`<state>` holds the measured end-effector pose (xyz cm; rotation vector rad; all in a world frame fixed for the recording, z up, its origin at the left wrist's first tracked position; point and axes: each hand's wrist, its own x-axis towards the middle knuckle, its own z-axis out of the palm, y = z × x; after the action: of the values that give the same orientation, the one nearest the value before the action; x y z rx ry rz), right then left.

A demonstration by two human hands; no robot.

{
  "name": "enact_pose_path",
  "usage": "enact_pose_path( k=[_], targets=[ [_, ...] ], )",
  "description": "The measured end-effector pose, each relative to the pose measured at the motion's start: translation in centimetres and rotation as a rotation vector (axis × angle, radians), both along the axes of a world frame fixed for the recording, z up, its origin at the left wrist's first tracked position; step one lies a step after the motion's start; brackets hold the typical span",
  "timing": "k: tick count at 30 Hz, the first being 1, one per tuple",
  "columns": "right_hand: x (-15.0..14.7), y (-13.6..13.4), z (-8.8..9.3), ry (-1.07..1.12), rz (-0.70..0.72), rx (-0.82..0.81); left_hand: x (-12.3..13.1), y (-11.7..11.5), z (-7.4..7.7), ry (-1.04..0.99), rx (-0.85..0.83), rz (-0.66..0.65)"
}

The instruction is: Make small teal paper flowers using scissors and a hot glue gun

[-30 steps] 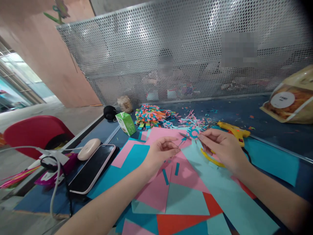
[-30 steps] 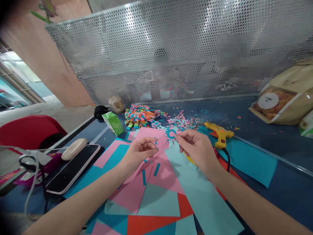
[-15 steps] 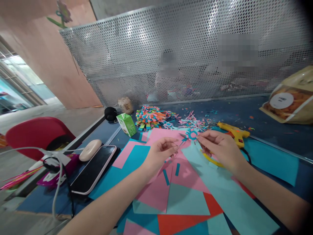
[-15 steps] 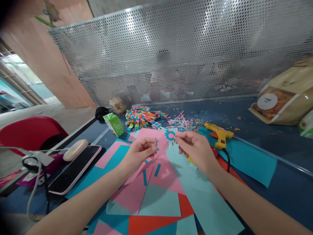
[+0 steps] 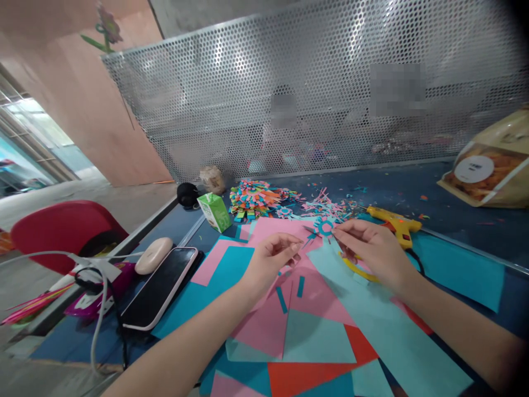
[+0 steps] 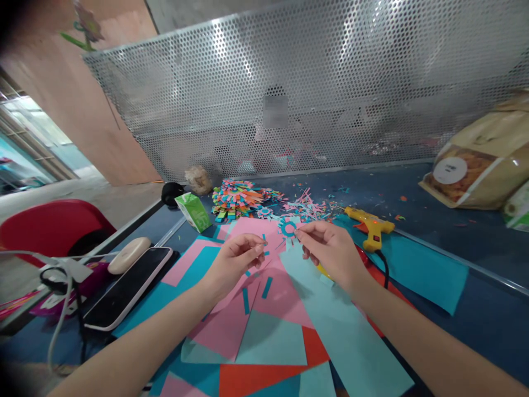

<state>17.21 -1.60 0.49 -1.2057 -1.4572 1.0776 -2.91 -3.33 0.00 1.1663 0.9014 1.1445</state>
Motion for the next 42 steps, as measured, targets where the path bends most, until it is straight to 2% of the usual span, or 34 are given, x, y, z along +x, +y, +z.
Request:
enact_pose_path(
  k=[5,14,22,26,31,35,42],
  targets=[
    [0.0,-0.1,0.3,0.056,0.009,0.005,0.0,0.0,0.0,-0.033,-0.011,0.003],
    [-0.1,-0.2,0.4,0.055,0.02,-0.062,0.0,0.1,-0.2,0.05,0.016,0.01],
    [-0.3,-0.3,0.6,0.082,0.137,-0.099,0.1,0.0,0.2,0.066,0.014,0.015],
    [-0.9,-0.8,0.9,0.09,0.188,-0.131,0.7,-0.3,0.5,0.048,-0.071,-0.025],
    [-1.8,-1.2,0.0,0.065,0.18,-0.093,1.6,-0.6,0.1,-0.067,-0.13,-0.045],
    [-2.1,-1.2,-0.6,0.078,0.146,-0.065,1.7,-0.6,0.0,-0.067,-0.119,-0.084],
    [-1.7,-0.7,-0.6,0.094,0.104,-0.046,1.2,-0.9,0.5,-0.067,-0.098,-0.083]
  ],
)
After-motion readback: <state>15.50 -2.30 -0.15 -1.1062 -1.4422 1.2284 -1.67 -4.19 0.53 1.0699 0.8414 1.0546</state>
